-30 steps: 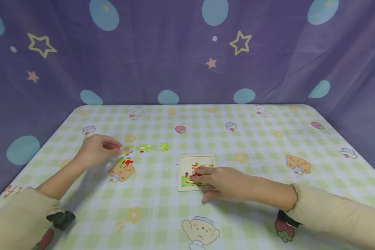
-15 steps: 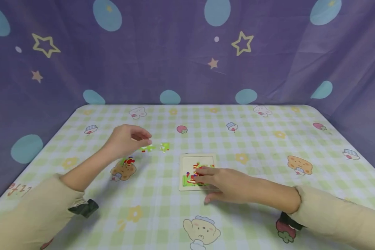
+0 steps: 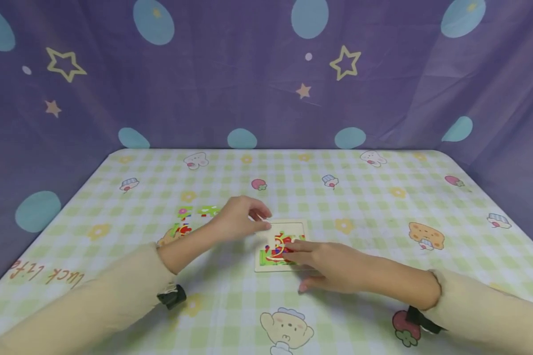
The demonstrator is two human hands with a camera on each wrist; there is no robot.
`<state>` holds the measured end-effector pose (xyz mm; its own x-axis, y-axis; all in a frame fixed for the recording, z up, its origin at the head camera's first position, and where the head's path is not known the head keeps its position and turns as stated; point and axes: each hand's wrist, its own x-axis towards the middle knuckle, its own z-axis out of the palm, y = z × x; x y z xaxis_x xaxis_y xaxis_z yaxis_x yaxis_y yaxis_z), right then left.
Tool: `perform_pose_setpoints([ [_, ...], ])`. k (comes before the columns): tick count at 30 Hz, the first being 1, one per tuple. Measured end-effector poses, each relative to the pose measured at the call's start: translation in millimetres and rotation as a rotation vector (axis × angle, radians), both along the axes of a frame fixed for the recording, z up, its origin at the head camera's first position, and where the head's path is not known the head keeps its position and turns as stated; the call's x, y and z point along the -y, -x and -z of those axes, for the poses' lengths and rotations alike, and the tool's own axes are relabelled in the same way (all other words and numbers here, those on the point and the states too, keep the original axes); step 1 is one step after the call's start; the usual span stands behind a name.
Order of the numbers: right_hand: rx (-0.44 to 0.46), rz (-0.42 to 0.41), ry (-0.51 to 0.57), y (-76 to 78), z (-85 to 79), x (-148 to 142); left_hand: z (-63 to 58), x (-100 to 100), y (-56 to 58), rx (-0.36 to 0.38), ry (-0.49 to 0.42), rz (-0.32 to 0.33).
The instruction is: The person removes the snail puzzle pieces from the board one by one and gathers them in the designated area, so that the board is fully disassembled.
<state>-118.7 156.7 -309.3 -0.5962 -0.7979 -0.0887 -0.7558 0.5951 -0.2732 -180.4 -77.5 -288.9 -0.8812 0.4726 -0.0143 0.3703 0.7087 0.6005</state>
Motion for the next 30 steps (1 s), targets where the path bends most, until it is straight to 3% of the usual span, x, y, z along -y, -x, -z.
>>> perform_pose_setpoints([
  [10,0.004,0.018,0.024,-1.2,-4.0,-9.6,12.8,-21.1,-7.6,0.090,0.021,0.025],
  [21,0.004,0.025,0.034,0.8,-2.9,-8.2,11.9,-28.8,-14.2,0.136,0.038,-0.040],
  [30,0.008,0.030,0.036,0.2,-0.9,-7.1,3.7,-30.5,-13.9,0.201,-0.003,-0.087],
])
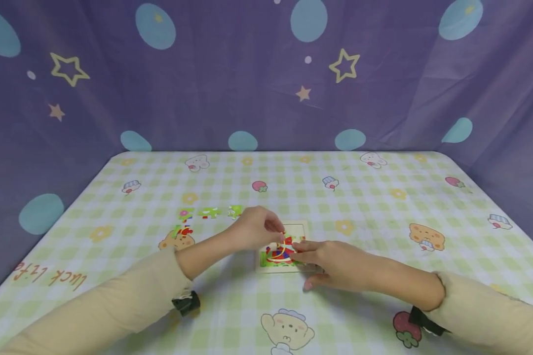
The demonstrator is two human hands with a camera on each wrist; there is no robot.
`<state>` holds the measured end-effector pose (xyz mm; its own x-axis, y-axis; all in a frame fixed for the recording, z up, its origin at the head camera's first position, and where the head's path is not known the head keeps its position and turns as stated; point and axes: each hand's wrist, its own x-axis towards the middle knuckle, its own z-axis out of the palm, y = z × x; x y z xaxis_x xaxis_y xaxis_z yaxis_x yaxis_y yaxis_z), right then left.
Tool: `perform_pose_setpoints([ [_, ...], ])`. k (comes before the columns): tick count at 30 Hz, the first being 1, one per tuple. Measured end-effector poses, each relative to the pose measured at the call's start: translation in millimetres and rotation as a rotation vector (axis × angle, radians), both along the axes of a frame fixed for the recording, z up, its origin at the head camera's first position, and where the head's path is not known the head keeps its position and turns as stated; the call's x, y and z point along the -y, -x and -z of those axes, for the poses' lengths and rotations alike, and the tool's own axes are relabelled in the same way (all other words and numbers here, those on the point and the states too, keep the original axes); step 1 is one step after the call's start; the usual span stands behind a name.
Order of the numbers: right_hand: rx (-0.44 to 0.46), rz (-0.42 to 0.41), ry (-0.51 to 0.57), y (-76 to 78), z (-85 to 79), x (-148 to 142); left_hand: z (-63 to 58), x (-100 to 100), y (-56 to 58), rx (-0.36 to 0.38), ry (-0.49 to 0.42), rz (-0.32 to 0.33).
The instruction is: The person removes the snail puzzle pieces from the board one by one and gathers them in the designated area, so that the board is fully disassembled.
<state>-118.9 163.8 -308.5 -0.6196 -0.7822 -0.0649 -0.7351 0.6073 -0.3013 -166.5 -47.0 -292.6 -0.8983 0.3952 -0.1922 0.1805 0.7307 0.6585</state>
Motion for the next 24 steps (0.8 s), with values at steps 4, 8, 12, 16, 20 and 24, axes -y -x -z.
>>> perform_pose_setpoints([
  [4,-0.003,0.000,0.004,-0.1,0.7,0.2,-1.3,-0.2,-0.9,0.014,-0.035,-0.018],
  [8,-0.004,0.000,0.006,-0.3,1.6,-0.1,3.5,0.5,-0.8,0.040,-0.104,-0.070],
  [12,-0.009,0.002,0.007,0.1,1.9,-0.2,11.9,0.4,-1.5,0.060,-0.196,-0.156],
  [16,-0.009,0.003,0.010,0.1,1.6,-0.4,21.7,-3.1,-2.2,0.088,-0.246,-0.216],
  [20,-0.003,0.007,0.009,-0.4,0.6,-0.5,27.8,-7.5,-3.0,0.112,-0.259,-0.228],
  [24,0.000,0.013,0.004,-0.7,-0.6,0.2,27.3,-7.2,-2.6,0.118,-0.279,-0.237],
])
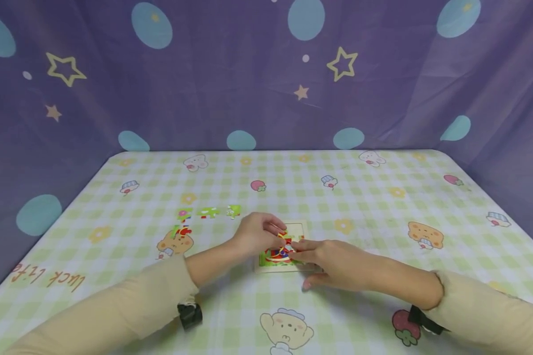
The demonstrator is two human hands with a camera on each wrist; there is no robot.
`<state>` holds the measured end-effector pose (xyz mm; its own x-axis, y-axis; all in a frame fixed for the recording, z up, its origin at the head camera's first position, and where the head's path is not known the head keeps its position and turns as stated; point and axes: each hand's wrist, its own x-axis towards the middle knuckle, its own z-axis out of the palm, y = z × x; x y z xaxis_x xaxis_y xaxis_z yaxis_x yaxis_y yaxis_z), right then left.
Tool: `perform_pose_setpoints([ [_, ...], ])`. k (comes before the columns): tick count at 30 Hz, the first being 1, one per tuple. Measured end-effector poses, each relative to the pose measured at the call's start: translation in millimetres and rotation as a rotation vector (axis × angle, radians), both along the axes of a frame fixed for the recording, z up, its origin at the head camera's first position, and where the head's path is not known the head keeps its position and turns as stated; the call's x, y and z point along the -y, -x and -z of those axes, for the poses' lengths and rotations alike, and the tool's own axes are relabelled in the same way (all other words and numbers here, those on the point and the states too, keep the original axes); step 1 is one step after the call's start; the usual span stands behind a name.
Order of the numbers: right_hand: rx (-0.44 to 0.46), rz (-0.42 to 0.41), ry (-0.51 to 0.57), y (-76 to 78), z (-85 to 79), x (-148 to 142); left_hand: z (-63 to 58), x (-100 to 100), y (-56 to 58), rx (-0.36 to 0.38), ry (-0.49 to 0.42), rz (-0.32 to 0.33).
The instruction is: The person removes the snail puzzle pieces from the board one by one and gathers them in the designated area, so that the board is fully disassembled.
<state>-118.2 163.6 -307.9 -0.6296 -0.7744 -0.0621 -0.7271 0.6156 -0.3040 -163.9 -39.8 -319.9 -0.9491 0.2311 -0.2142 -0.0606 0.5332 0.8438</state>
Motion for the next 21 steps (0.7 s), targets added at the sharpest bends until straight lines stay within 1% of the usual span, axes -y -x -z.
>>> perform_pose_setpoints([
  [5,-0.006,0.002,-0.001,0.3,0.7,0.5,-4.6,9.2,3.2,0.019,-0.001,-0.040],
  [9,-0.014,0.000,-0.005,0.9,1.8,-0.4,-8.5,22.0,6.6,0.006,0.003,-0.070],
  [13,-0.010,0.001,-0.004,1.0,2.3,-0.8,-8.4,39.6,8.0,0.003,-0.003,-0.091],
  [17,-0.001,0.006,-0.004,0.3,2.3,-0.8,-7.5,60.6,6.6,0.038,-0.016,-0.125],
  [19,-0.005,0.006,-0.005,-0.1,2.2,-0.8,-8.7,71.4,5.6,0.061,-0.030,-0.139],
  [21,-0.011,0.007,-0.003,-0.4,2.0,-1.1,-10.8,82.3,4.6,0.068,-0.037,-0.144],
])
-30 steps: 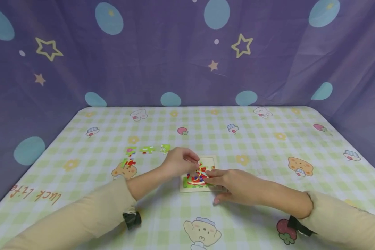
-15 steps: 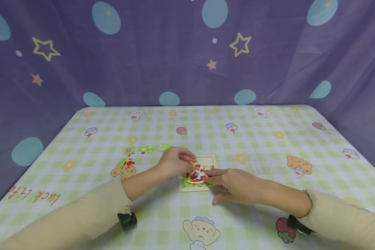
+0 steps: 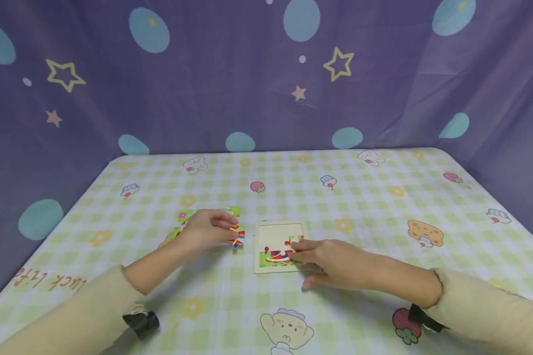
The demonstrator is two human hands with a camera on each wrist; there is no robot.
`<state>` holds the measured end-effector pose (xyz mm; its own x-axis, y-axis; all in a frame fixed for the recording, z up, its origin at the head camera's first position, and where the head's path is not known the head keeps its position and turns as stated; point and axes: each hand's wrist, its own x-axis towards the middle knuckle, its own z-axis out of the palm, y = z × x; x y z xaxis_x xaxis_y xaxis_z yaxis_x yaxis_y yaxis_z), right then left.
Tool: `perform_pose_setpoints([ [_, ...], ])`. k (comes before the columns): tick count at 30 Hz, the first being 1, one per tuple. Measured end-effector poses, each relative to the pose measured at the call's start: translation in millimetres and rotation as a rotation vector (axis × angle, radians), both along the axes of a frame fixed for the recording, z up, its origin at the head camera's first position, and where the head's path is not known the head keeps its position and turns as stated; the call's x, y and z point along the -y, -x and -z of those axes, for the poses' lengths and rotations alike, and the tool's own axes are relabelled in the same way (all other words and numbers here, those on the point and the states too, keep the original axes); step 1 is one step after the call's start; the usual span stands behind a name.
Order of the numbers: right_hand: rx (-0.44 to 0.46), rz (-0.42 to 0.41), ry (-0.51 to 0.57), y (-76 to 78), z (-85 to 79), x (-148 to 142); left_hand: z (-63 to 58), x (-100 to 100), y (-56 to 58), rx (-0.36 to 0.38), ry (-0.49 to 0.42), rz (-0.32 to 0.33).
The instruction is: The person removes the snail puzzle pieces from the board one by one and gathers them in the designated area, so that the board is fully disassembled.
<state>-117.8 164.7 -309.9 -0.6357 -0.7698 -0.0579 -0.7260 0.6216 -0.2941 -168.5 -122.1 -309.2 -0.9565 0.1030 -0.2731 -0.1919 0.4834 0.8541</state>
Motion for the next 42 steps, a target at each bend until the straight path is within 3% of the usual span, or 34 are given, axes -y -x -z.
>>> perform_pose_setpoints([
  [2,-0.004,-0.002,0.000,0.0,-0.1,0.1,-1.8,11.1,-1.1,0.006,-0.004,-0.002],
  [7,-0.005,-0.002,-0.001,0.0,-0.6,0.3,-4.7,38.1,-2.4,-0.043,0.149,0.009],
  [11,-0.003,-0.002,-0.002,0.1,-0.8,0.8,-4.1,52.4,-2.1,-0.132,0.268,0.030],
  [22,-0.013,-0.004,0.001,0.0,-0.7,1.0,-1.8,57.1,1.4,-0.397,0.450,0.128],
  [35,-0.009,-0.001,0.001,-0.5,-0.9,0.9,0.0,54.5,2.9,-0.436,0.487,0.168],
  [42,-0.012,0.000,0.001,-0.3,-0.3,1.4,-5.8,54.6,4.6,-0.434,0.540,0.194],
])
